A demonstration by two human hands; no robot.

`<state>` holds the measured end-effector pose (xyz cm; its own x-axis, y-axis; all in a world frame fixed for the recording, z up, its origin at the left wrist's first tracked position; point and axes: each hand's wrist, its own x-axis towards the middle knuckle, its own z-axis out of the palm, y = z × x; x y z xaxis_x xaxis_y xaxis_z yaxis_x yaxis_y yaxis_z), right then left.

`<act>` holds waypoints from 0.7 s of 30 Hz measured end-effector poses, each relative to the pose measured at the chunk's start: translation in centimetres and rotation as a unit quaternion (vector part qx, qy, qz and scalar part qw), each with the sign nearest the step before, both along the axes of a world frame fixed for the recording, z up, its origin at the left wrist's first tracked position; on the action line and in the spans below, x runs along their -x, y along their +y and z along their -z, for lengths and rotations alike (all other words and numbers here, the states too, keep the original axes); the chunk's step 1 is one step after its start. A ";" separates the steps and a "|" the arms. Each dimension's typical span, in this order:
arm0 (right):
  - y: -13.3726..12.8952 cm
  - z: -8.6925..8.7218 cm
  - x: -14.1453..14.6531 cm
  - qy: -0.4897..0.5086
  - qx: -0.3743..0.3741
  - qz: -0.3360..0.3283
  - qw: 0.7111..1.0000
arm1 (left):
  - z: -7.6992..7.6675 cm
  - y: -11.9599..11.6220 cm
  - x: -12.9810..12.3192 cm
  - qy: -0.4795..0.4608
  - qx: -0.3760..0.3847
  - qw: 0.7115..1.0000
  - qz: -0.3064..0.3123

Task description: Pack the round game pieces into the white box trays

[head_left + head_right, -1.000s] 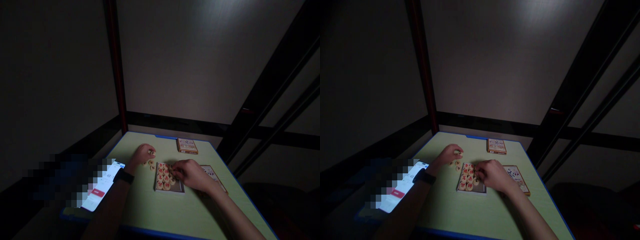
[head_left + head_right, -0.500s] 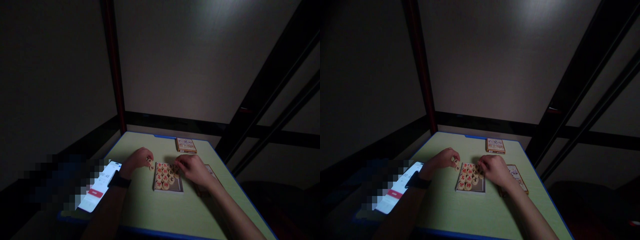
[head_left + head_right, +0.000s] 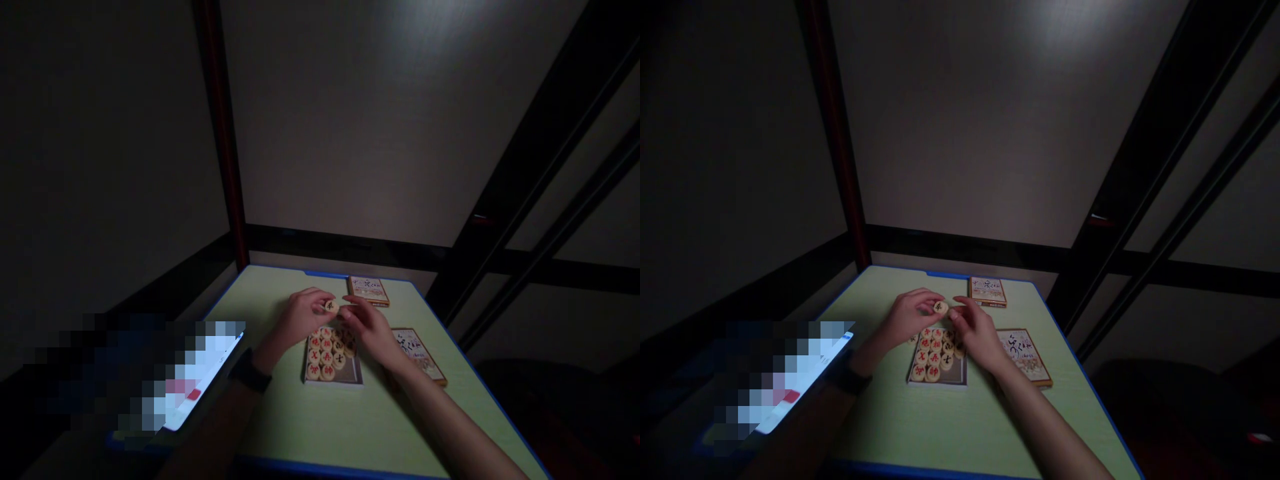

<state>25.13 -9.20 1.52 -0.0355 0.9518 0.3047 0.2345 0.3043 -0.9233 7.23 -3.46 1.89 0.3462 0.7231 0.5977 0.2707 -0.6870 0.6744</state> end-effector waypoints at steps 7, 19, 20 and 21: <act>0.6 1.0 0.6 0.223 0.092 -0.004 0.971 | -0.2 -1.5 -1.2 -0.012 -0.076 0.997 -0.007; 1.2 0.5 -0.6 0.205 0.070 0.017 0.976 | 0.5 -1.0 -1.2 -0.033 -0.070 0.997 -0.029; 1.2 0.5 -0.6 0.200 0.063 0.021 0.978 | 0.5 -1.0 -1.1 -0.028 -0.073 0.996 -0.031; 1.2 0.5 -0.6 0.193 0.052 0.025 0.979 | 0.5 -1.0 -1.1 -0.022 -0.074 0.997 -0.032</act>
<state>25.77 -8.00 1.07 0.1098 0.9761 0.1873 -0.1268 0.2006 -0.9714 8.35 -4.42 1.39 0.2735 0.6460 0.7127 0.2893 -0.7619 0.5795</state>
